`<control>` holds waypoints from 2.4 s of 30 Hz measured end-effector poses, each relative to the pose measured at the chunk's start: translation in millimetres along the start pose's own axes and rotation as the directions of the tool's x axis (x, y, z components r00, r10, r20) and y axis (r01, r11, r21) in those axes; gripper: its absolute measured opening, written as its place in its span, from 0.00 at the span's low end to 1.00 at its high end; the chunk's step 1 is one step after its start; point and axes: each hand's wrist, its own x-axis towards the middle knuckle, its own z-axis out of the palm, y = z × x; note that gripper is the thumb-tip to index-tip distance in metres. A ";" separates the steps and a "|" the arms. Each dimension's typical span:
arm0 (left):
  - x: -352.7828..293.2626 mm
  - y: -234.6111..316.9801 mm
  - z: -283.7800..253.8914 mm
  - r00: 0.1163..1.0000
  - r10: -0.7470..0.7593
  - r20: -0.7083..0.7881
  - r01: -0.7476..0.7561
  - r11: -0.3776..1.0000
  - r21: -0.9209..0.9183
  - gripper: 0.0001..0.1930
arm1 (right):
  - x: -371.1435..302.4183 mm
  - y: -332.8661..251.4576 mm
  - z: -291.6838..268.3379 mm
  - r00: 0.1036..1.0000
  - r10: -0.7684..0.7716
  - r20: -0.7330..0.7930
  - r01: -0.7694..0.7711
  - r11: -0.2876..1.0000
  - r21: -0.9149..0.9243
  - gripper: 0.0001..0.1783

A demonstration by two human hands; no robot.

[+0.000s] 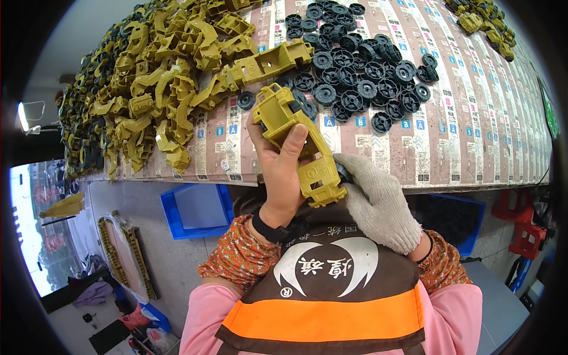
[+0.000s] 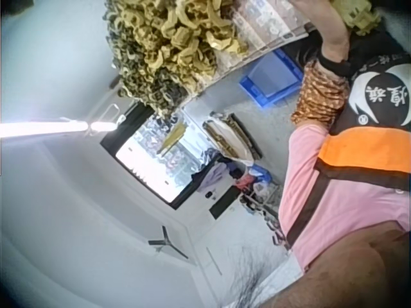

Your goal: The person assembles yellow plastic toy trucks by inserting black wheels into the chassis. They pick up a truck body, attach wheels one by one, and place the completed unit on the table. The process is repeated continuously with multiple truck bodies and wheels.

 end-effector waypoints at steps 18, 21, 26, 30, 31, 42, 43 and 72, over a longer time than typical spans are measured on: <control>-0.2 2.5 -3.5 0.999 0.040 -0.001 -0.040 0.996 0.084 0.34 | 8.3 3.6 -8.6 0.909 0.389 0.148 -0.403 0.735 0.546 0.18; -0.6 1.8 -5.5 0.999 0.025 0.027 -0.028 0.989 0.143 0.40 | 11.1 7.3 -5.3 0.924 0.366 0.115 -0.371 0.775 0.511 0.18; -2.6 0.2 -4.7 0.999 0.044 0.021 -0.046 0.993 0.110 0.40 | 11.5 8.7 -5.6 0.902 0.401 0.159 -0.417 0.714 0.563 0.16; -1.4 -1.2 -8.5 0.998 0.061 0.010 -0.062 0.985 0.163 0.41 | 10.5 11.8 -4.3 0.906 0.400 0.136 -0.402 0.720 0.566 0.16; -0.8 -1.9 -9.7 0.998 0.068 0.012 -0.069 0.982 0.176 0.42 | 11.2 9.9 -5.0 0.898 0.418 0.141 -0.415 0.694 0.588 0.15; -6.0 -3.8 -12.3 0.975 0.221 0.035 -0.222 0.940 0.260 0.47 | 1.9 11.0 4.3 0.954 0.298 0.041 -0.276 0.811 0.516 0.15; -5.8 -5.1 -13.0 0.960 0.278 0.041 -0.277 0.914 0.298 0.48 | 0.4 10.0 4.3 0.965 0.261 0.031 -0.244 0.844 0.478 0.16; 72.2 30.8 -0.9 0.973 0.068 0.220 -0.155 0.899 0.409 0.22 | 163.2 15.5 -205.2 0.906 0.375 -0.197 -0.307 0.901 0.306 0.31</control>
